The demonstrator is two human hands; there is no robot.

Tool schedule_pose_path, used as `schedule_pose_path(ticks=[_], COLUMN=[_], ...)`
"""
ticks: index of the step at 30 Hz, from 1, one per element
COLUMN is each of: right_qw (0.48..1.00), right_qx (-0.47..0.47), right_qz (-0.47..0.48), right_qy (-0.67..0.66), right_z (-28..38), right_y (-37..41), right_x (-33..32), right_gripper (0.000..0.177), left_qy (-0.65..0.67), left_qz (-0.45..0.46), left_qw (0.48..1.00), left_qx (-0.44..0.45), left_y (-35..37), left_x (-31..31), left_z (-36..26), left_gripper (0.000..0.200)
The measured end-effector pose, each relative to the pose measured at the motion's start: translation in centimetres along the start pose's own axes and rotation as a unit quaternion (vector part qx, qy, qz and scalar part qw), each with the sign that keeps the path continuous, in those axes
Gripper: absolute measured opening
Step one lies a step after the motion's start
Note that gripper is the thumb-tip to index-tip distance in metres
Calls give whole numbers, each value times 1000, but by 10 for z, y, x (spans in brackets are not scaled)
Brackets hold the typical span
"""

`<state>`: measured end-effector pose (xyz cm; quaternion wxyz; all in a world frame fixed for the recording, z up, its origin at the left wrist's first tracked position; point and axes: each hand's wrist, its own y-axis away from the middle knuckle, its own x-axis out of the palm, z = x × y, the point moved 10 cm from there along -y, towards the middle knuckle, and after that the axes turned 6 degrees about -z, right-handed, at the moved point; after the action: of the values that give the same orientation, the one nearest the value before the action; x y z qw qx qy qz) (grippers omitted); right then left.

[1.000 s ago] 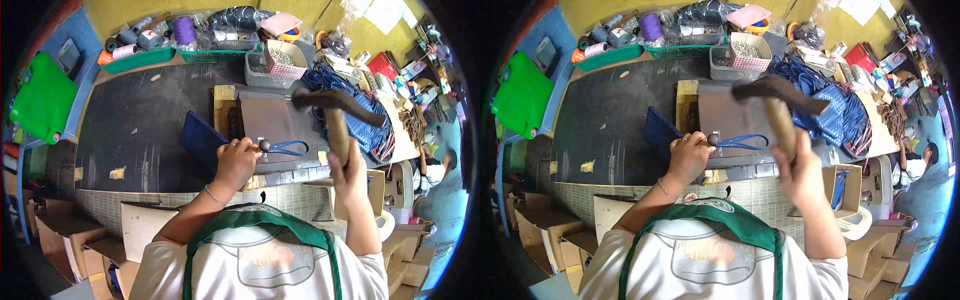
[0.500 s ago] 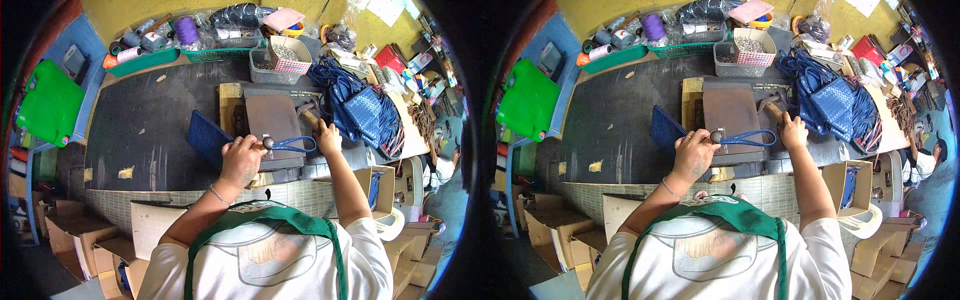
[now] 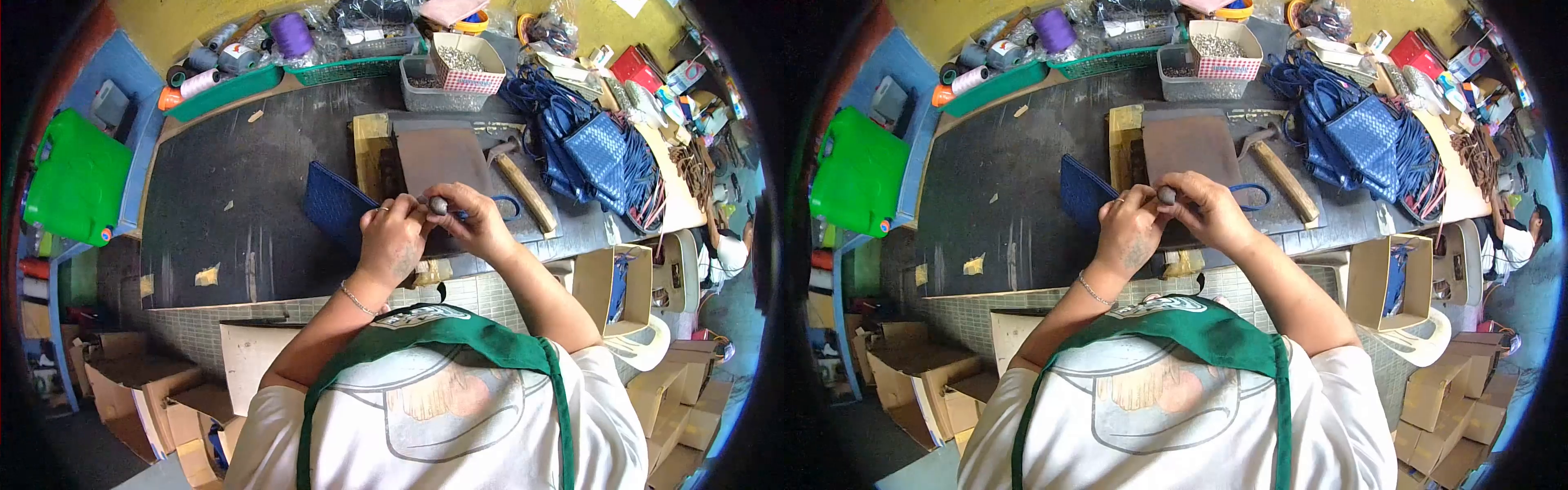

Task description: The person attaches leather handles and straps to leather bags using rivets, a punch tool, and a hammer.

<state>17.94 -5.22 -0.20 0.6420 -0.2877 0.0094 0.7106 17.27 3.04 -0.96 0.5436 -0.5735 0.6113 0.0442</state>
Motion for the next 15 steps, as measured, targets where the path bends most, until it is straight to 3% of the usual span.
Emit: schedule_pose_path(ticks=[2,4,6,10,12,13,14,15], right_qw=[997,998,995,996,998,983,966,918], right_qx=[-51,-29,-67,-50,-22,45,79,134], right_qz=[-11,-11,-27,-27,-40,-68,-87,-161], right_qy=[49,55,69,70,-49,-165,-228,-337], right_z=[11,4,10,7,0,-16,-32,-52], right_y=[0,1,6,8,10,13,15,19], right_x=[-1,0,0,0,-1,-2,-6,-15], right_gripper=[32,33,35,31,33,35,31,29], left_qy=[92,40,-25,-57,-24,-24,-2,19], left_qz=[23,74,64,178,184,188,191,194], left_qw=[995,994,997,982,983,982,982,981], left_qx=[-36,-71,-20,-12,4,8,4,-1], left_y=[2,2,2,-2,-3,-3,-5,-6], left_x=[4,-1,-3,8,11,12,13,14], left_z=[12,23,22,23,20,20,20,20], left_gripper=[20,35,42,35,29,29,29,28])
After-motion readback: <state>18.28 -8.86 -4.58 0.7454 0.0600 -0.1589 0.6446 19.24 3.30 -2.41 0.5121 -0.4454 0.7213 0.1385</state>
